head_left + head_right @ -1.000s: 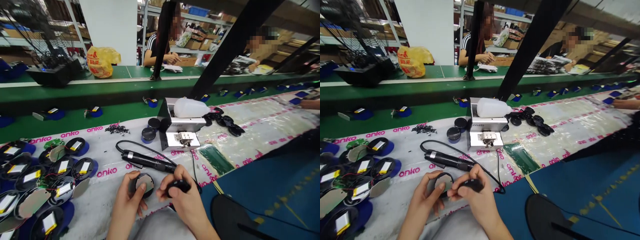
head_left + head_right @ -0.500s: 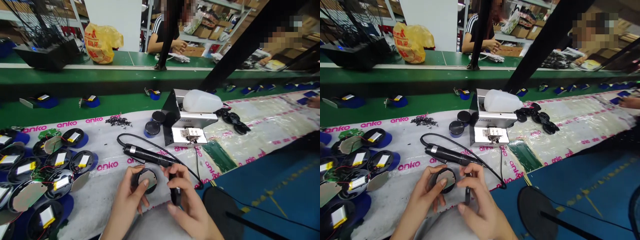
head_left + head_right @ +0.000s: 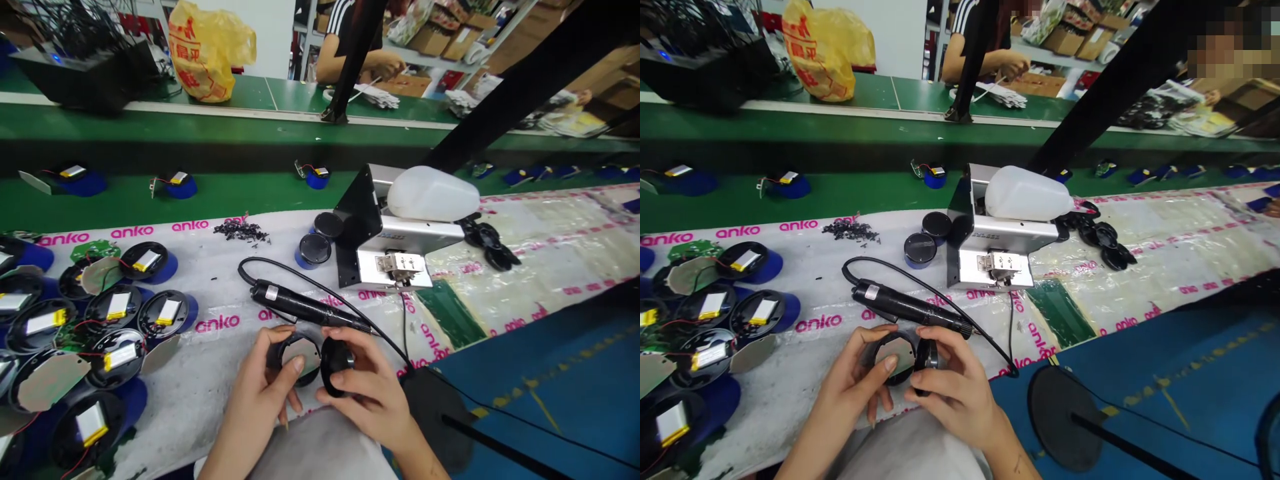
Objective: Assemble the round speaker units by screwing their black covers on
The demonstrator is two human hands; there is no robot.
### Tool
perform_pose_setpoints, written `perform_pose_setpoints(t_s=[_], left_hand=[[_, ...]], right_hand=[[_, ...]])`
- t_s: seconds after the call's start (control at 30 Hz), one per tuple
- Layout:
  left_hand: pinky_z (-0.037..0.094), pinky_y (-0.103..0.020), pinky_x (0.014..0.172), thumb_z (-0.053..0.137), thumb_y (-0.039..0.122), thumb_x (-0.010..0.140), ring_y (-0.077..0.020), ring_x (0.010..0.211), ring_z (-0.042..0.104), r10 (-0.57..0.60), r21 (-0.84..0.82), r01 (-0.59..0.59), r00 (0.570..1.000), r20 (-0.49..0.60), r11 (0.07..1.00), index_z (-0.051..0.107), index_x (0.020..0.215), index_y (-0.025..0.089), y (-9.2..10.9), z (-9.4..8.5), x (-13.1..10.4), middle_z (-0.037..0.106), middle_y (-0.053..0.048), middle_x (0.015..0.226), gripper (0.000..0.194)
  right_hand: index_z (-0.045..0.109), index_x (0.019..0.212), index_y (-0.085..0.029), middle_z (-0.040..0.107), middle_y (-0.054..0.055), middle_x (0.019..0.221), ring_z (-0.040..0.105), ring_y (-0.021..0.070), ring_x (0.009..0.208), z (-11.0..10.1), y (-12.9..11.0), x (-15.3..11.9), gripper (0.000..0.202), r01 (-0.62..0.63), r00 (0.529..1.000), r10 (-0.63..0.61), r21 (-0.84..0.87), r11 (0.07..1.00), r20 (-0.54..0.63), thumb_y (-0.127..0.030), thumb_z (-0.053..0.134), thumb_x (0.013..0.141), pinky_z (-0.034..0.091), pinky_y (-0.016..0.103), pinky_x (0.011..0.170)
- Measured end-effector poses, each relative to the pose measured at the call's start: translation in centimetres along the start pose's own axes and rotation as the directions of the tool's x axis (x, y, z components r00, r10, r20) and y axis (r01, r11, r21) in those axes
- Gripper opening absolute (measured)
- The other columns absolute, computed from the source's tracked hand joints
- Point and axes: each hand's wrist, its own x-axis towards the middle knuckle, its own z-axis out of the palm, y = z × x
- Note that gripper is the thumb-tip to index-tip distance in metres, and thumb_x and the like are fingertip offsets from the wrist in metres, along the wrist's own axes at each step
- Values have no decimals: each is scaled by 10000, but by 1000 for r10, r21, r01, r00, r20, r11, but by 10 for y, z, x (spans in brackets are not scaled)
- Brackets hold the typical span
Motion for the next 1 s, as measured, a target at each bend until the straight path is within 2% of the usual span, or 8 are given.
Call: perform_pose_setpoints(t_s=[0.17,0.33,0.43,0.53,0.63,0.7,0.9,1.0], left_hand=[[412,-164,340,696,478,856,-124,452,615,-12,9,12,999,30,1000,546,1099,235,2,-1,0,683,8,773,375],[419,-177,346,683,465,871,-139,455,615,-7,44,5,1000,26,999,548,1112,237,0,-2,-1,652,30,696,359],[446,-196,359,684,451,875,-137,472,621,3,33,-4,1000,29,999,561,1102,238,0,-3,-2,683,6,790,334],[514,-230,410,658,421,905,-133,521,642,50,-11,-49,996,69,999,571,1143,241,0,-7,-1,716,-40,983,311],[590,-280,487,644,428,919,-140,602,685,81,-157,-55,983,166,986,612,1184,242,-1,-15,1,656,-94,1292,325],[633,-320,565,647,439,920,-162,667,713,82,-253,-23,971,226,967,648,1196,235,-2,-21,2,627,-100,1357,343],[642,-332,658,651,406,934,-191,771,736,79,-349,23,958,276,937,653,1260,234,-8,-28,4,693,-98,1245,369],[637,-342,682,634,393,948,-202,770,734,88,-360,24,952,292,933,650,1267,214,-9,-29,4,733,-81,1045,366]], right_hand=[[539,1388,-430,528,81,1397,595,294,1270,-2,0,-1,626,-27,999,27,4,1000,17,-176,765,863,556,482,1023],[497,1444,-363,594,119,1352,619,297,1243,0,-1,-4,688,-68,998,69,-87,994,5,-237,803,840,563,464,1015],[500,1450,-356,625,113,1358,636,288,1242,1,-7,1,675,-70,996,78,-159,985,43,-234,790,852,568,427,1024],[462,1493,-351,627,99,1399,634,282,1258,3,-14,14,681,-63,982,102,-228,972,161,-277,758,883,555,416,1051],[429,1518,-358,606,84,1435,621,278,1277,2,-18,28,725,-59,956,124,-241,969,266,-324,761,874,535,421,1073],[425,1519,-360,597,76,1446,609,268,1292,1,-18,35,737,-55,938,135,-245,968,320,-323,766,867,521,414,1084],[426,1518,-354,592,68,1451,616,264,1284,-4,-21,44,729,-26,896,153,-295,955,416,-340,760,871,521,419,1079],[414,1527,-337,581,79,1462,612,270,1287,-3,-23,46,710,8,888,151,-343,939,435,-346,733,893,529,427,1072]])
